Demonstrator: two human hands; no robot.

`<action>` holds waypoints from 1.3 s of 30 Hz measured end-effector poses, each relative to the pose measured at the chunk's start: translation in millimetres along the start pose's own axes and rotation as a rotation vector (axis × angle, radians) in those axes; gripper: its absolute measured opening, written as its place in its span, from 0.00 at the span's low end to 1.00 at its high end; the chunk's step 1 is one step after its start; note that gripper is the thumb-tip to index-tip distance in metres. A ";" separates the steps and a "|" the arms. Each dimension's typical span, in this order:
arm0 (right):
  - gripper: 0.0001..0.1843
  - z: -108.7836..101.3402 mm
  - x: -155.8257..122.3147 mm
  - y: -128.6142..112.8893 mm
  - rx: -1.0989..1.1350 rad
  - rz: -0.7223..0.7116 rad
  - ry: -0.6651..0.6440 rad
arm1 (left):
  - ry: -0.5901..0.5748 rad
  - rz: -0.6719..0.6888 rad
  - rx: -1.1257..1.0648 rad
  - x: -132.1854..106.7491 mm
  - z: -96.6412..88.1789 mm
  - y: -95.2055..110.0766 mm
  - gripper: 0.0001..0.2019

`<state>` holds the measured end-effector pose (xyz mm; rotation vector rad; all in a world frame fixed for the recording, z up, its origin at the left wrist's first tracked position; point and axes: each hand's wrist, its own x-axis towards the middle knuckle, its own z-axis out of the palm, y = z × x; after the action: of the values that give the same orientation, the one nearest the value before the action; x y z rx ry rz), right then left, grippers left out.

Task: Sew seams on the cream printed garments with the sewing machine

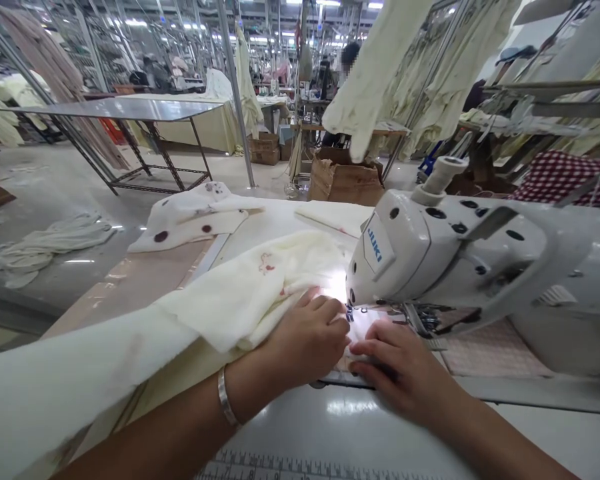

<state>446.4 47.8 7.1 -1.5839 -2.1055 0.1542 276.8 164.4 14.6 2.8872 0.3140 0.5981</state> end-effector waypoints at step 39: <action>0.12 0.5 -2.7 48.1 -0.369 0.095 0.123 | 0.016 -0.073 -0.004 22.3 5.6 -22.0 0.10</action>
<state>488.6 60.7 -12.4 -1.8502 -2.0471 -0.3097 295.3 190.2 13.0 2.8544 0.4183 0.6086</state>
